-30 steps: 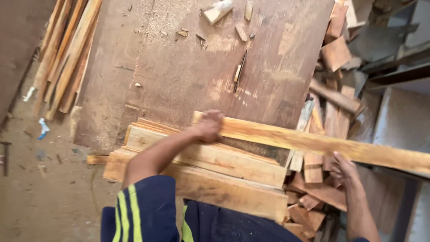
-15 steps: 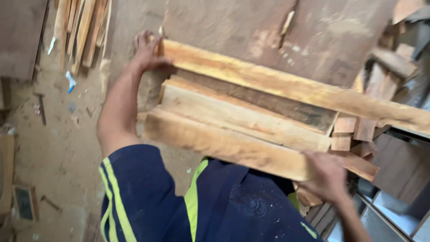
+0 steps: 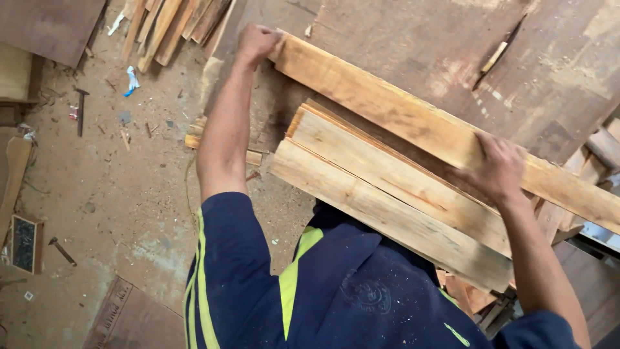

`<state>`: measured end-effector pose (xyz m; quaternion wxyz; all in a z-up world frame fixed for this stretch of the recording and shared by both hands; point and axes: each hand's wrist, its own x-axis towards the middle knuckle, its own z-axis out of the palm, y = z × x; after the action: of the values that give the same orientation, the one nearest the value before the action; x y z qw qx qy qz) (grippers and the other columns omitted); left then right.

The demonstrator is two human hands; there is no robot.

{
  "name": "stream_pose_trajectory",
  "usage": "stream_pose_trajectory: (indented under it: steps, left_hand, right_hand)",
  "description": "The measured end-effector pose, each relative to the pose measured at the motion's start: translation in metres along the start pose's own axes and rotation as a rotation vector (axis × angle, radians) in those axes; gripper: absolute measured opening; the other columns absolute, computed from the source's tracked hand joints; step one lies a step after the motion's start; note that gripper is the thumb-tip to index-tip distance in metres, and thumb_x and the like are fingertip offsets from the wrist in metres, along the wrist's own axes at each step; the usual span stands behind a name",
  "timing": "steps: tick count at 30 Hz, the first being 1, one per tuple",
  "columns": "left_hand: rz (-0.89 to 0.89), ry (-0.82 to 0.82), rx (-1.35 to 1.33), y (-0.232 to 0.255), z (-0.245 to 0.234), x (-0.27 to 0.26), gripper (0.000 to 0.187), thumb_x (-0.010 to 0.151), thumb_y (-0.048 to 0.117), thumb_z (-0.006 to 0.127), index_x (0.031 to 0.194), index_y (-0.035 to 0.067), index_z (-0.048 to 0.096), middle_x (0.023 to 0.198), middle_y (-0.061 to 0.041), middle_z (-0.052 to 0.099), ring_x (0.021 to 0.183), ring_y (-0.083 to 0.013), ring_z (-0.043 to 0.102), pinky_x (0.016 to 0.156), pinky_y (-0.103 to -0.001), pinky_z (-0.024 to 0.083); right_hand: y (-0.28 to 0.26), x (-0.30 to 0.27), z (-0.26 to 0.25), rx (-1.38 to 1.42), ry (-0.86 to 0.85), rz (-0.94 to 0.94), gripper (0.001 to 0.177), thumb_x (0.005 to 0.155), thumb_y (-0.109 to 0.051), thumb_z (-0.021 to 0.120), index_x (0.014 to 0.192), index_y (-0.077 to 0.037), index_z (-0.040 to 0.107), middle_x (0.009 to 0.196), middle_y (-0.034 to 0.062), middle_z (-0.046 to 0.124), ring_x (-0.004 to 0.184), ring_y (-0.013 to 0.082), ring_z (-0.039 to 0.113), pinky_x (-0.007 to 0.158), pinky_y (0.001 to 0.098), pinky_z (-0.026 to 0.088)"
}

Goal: Sorting and stacking wood planks in a workshop

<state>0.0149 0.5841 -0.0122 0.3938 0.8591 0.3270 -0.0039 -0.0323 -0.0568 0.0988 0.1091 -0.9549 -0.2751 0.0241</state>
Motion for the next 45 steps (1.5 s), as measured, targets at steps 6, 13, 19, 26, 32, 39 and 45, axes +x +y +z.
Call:
stream_pose_trajectory:
  steps: [6, 13, 19, 26, 32, 39, 45]
  left_hand:
    - [0.062, -0.119, 0.055, 0.019, -0.009, -0.016, 0.048, 0.072, 0.044, 0.092, 0.1, 0.008, 0.079, 0.091, -0.008, 0.078, 0.083, -0.0166, 0.075, 0.077, -0.034, 0.058]
    - [0.186, -0.013, 0.179, 0.015, 0.002, -0.021, 0.046, 0.075, 0.049, 0.088, 0.094, 0.008, 0.08, 0.084, -0.014, 0.076, 0.076, -0.0265, 0.074, 0.071, -0.041, 0.056]
    - [0.336, 0.006, 0.372, 0.019, 0.006, -0.02, 0.049, 0.087, 0.05, 0.087, 0.086, 0.002, 0.078, 0.074, -0.021, 0.069, 0.063, -0.0343, 0.065, 0.063, -0.048, 0.05]
    - [-0.067, -0.06, 0.305, 0.039, -0.004, -0.027, 0.044, 0.076, 0.054, 0.084, 0.09, 0.013, 0.08, 0.08, -0.007, 0.075, 0.072, -0.0234, 0.063, 0.072, -0.045, 0.054]
    - [0.754, 0.476, 0.847, 0.082, 0.054, -0.057, 0.069, 0.071, 0.058, 0.081, 0.11, 0.002, 0.073, 0.095, -0.016, 0.072, 0.081, -0.0303, 0.068, 0.07, -0.046, 0.055]
    - [1.264, -0.341, 0.568, 0.207, 0.202, -0.209, 0.112, 0.051, 0.08, 0.082, 0.114, -0.008, 0.054, 0.11, -0.025, 0.058, 0.103, -0.0379, 0.055, 0.094, -0.053, 0.044]
    - [1.18, -0.414, 0.655, 0.18, 0.22, -0.189, 0.094, 0.073, 0.082, 0.077, 0.114, 0.0, 0.055, 0.105, -0.016, 0.059, 0.099, -0.029, 0.056, 0.092, -0.044, 0.048]
  right_hand:
    - [-0.033, 0.038, 0.039, 0.042, 0.09, -0.046, 0.091, 0.058, -0.044, 0.095, 0.134, -0.003, 0.067, 0.135, 0.0153, 0.067, 0.121, 0.0349, 0.06, 0.106, 0.0448, 0.045]
    - [-0.011, 0.043, 0.048, 0.108, 0.028, -0.039, 0.088, 0.061, -0.031, 0.096, 0.137, -0.003, 0.063, 0.134, 0.0175, 0.064, 0.125, 0.0365, 0.06, 0.108, 0.0496, 0.047]
    - [-0.007, 0.038, 0.046, 0.082, 0.057, -0.018, 0.094, 0.058, -0.035, 0.097, 0.138, -0.003, 0.06, 0.135, 0.0191, 0.064, 0.125, 0.0375, 0.059, 0.107, 0.051, 0.047]
    - [0.002, 0.048, 0.057, 0.068, -0.013, -0.041, 0.097, 0.06, -0.046, 0.096, 0.138, -0.002, 0.057, 0.132, 0.0205, 0.063, 0.122, 0.0348, 0.058, 0.106, 0.0507, 0.046]
    - [0.007, 0.037, 0.063, 0.06, 0.016, -0.009, 0.1, 0.066, -0.052, 0.095, 0.145, -0.008, 0.053, 0.139, 0.0153, 0.058, 0.132, 0.0314, 0.051, 0.115, 0.0507, 0.039]
    - [0.125, -0.057, 0.029, -0.047, 0.085, -0.002, 0.124, 0.061, -0.084, 0.082, 0.152, -0.007, 0.046, 0.144, 0.0208, 0.045, 0.134, 0.0352, 0.042, 0.114, 0.0506, 0.037]
    - [0.221, -0.115, 0.085, -0.016, 0.142, 0.183, 0.111, 0.057, -0.094, 0.079, 0.129, -0.01, 0.068, 0.118, 0.0159, 0.054, 0.114, 0.0308, 0.048, 0.102, 0.0521, 0.044]
